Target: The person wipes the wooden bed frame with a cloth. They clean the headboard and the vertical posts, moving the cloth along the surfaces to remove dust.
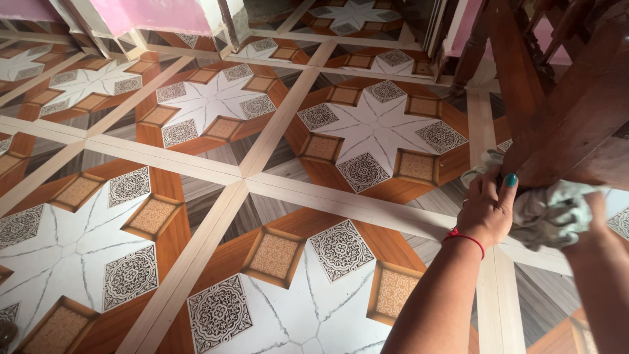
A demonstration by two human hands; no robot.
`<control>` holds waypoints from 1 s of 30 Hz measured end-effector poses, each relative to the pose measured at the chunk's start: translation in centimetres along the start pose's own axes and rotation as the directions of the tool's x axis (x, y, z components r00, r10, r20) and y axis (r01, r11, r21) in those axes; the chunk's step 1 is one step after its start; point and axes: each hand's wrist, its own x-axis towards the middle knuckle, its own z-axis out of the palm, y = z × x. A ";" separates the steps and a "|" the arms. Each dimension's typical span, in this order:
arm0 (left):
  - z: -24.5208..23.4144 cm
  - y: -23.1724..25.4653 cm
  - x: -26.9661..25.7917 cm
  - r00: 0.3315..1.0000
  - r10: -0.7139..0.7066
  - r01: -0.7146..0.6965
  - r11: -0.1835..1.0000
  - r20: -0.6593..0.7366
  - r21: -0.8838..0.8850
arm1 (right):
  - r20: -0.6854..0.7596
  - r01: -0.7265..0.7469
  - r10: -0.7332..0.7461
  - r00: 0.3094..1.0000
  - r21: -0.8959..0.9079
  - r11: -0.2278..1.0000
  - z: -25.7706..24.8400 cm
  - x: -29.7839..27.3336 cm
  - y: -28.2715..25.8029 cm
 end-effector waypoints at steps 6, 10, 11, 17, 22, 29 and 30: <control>-0.2 -0.1 0.1 0.999 0.033 -0.033 0.999 -0.005 0.002 | -0.012 0.006 -0.006 1.000 0.043 0.999 1.3 2.4 3.1; -0.4 -0.1 0.3 1.000 0.003 -0.003 1.000 0.025 -0.004 | -0.013 -0.021 0.022 1.000 0.065 0.998 0.9 3.6 4.0; -0.3 -0.1 0.2 1.000 0.003 -0.002 1.000 0.024 -0.008 | -0.010 -0.029 0.030 1.000 0.067 0.997 0.8 3.7 4.4; -0.3 0.0 -0.2 0.997 0.058 -0.059 0.998 -0.043 -0.029 | -0.032 -0.032 0.035 0.999 0.109 0.993 1.4 2.3 9.4; -0.7 0.6 -0.2 1.000 -0.011 0.012 0.999 0.021 -0.044 | -0.174 -0.086 0.133 0.976 0.255 0.963 2.9 1.4 9.9; -0.9 0.7 -0.5 1.000 0.008 -0.009 1.000 -0.015 -0.030 | -0.418 -0.018 0.210 0.884 0.418 0.908 5.2 -0.1 4.3; -0.9 0.6 -0.6 0.999 0.033 -0.034 0.998 -0.027 -0.049 | -0.403 0.017 0.173 0.899 0.426 0.905 5.5 -0.3 3.3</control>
